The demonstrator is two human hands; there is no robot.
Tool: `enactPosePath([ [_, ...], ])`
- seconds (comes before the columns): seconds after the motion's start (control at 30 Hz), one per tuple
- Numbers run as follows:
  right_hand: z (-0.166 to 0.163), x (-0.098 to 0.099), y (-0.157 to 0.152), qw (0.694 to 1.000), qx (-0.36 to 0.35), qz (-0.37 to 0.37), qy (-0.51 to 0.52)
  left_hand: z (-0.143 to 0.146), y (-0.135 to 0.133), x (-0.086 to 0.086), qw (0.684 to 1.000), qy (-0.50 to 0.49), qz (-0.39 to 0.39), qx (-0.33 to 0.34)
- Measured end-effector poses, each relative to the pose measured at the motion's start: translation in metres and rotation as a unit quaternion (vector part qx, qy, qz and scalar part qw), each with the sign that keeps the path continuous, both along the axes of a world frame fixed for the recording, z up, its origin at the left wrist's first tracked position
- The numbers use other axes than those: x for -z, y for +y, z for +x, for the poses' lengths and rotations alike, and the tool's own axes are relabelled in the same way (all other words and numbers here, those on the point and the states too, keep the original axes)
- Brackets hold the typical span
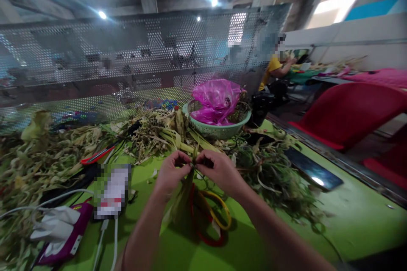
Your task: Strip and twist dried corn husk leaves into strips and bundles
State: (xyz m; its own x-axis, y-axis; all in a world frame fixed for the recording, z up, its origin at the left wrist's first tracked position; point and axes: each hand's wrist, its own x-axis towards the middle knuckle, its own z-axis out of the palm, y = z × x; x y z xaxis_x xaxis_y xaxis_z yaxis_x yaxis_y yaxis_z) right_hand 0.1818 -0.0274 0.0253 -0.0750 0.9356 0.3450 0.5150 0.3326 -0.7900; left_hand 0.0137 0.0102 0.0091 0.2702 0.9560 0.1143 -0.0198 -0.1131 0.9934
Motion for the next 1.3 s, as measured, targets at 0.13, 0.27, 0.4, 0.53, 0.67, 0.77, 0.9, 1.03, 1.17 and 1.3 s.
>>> enactPosePath([
  [0.13,-0.004,0.001,-0.002,0.999,0.014,0.012,-0.03,0.002,0.001,0.0,0.999,0.016,0.036,-0.017],
  [0.27,-0.005,0.002,-0.002,0.999,0.008,0.015,-0.029,0.006,0.0,0.0,0.996,0.041,0.075,-0.026],
  [0.4,-0.005,0.005,0.0,1.0,-0.012,0.002,0.009,0.007,-0.002,0.003,0.989,0.07,0.126,-0.046],
  [0.53,-0.005,0.008,0.001,0.996,-0.024,-0.002,0.086,0.007,-0.002,0.004,0.987,0.048,0.14,-0.054],
  [0.67,-0.005,0.01,0.002,0.992,-0.028,-0.005,0.124,0.008,-0.001,0.003,0.987,0.018,0.148,-0.062],
  [0.77,-0.004,0.011,0.004,0.991,-0.028,-0.016,0.129,0.008,-0.002,0.001,0.986,0.008,0.155,-0.06],
  [0.9,-0.003,0.014,0.007,0.994,-0.024,-0.014,0.103,0.008,-0.003,0.0,0.987,-0.005,0.155,-0.047],
  [1.03,-0.003,0.014,0.008,0.991,-0.032,-0.035,0.129,0.007,-0.002,0.001,0.988,-0.012,0.148,-0.045],
  [1.17,-0.003,0.006,0.006,0.962,-0.064,-0.121,0.236,0.007,0.0,0.003,0.99,-0.023,0.133,-0.033],
  [1.3,-0.002,0.001,0.005,0.94,-0.087,-0.164,0.287,0.008,0.001,0.004,0.991,-0.034,0.125,-0.032],
])
